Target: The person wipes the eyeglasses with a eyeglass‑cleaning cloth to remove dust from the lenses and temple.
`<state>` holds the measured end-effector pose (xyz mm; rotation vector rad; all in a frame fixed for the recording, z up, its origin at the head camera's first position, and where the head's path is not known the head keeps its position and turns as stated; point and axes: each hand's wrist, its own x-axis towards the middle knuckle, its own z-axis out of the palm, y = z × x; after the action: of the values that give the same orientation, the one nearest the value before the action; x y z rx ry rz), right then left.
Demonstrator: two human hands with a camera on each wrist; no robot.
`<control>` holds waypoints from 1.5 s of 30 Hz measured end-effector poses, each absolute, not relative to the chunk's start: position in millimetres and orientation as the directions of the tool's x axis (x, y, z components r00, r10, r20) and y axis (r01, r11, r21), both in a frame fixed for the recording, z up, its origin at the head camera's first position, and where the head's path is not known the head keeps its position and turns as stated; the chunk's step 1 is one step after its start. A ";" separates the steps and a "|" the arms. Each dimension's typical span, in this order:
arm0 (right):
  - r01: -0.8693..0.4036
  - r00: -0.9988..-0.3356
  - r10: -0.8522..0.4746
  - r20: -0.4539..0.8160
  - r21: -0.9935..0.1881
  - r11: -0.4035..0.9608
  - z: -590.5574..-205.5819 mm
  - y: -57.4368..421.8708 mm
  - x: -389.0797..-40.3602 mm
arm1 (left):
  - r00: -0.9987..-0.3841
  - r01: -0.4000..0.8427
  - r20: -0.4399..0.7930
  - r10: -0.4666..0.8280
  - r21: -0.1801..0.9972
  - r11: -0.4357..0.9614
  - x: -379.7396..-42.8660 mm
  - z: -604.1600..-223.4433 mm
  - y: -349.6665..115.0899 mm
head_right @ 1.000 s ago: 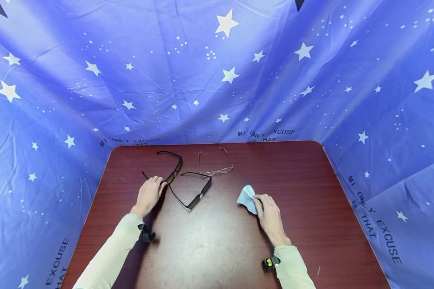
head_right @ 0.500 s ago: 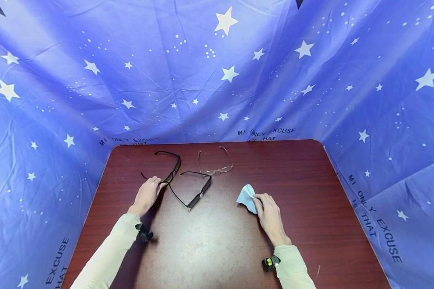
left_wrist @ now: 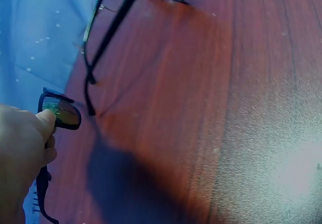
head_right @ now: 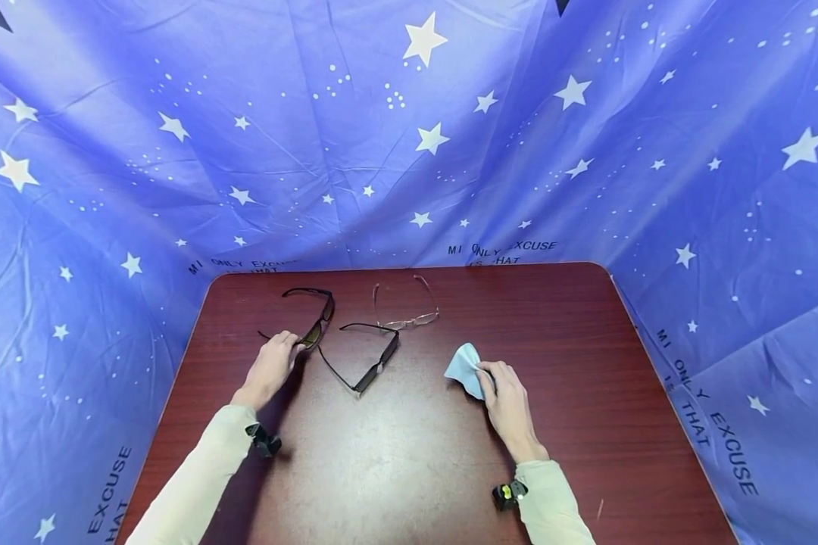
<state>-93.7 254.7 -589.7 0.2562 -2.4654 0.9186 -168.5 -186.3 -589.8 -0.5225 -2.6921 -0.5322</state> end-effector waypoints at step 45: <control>-0.654 -0.718 -0.052 0.694 -0.648 0.390 -469.3 150.1 -99.2 | -0.761 0.612 0.635 0.134 0.632 0.475 -97.5 -469.6 -66.8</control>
<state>-99.2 150.1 -469.3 0.6017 -2.0670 1.3372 -97.5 -66.8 -469.6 -0.6169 -2.2164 -1.2425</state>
